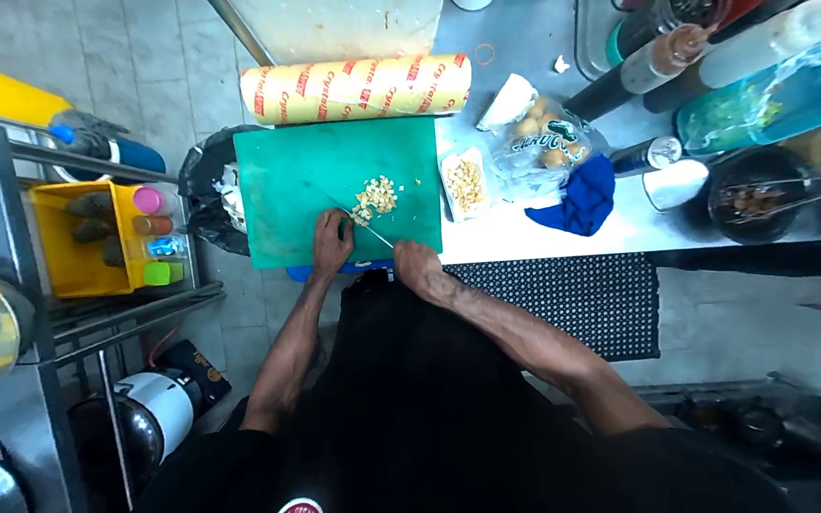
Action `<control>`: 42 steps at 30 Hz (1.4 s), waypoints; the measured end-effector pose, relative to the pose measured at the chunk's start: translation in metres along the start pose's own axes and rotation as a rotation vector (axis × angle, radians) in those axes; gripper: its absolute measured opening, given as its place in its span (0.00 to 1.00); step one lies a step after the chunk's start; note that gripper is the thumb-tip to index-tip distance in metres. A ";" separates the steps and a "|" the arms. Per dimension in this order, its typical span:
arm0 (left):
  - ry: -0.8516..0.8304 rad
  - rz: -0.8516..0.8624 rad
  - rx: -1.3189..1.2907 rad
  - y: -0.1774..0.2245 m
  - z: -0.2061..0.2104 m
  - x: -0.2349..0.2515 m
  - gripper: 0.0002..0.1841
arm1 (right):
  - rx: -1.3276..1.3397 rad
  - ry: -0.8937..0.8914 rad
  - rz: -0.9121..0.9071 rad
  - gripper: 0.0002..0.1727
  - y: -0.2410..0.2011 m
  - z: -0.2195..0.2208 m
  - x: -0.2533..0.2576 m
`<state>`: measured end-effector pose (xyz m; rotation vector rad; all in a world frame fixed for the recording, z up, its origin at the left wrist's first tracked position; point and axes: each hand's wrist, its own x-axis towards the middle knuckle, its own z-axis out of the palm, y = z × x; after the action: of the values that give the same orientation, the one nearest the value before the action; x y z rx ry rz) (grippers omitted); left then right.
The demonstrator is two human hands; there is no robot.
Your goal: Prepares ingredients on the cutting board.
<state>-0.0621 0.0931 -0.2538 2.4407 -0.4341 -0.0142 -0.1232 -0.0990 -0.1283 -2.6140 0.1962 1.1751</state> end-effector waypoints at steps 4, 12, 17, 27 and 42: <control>-0.003 0.016 0.019 -0.003 0.005 0.004 0.11 | 0.035 0.112 -0.024 0.10 0.004 0.039 0.042; -0.053 -0.007 -0.012 0.014 -0.019 -0.017 0.13 | 0.207 0.186 -0.148 0.24 0.027 0.017 0.061; 0.100 -0.083 0.073 0.019 0.024 0.019 0.34 | 0.559 0.258 -0.078 0.28 0.098 0.023 0.047; 0.051 0.035 0.163 0.069 0.091 0.075 0.45 | 1.093 0.103 0.059 0.27 0.148 0.076 0.036; 0.450 -0.200 -0.260 0.086 0.101 0.088 0.18 | 0.695 0.026 -0.110 0.26 0.073 0.051 0.048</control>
<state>-0.0174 -0.0580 -0.2730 2.1359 0.0137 0.3630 -0.1449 -0.1539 -0.2099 -1.9988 0.3816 0.8358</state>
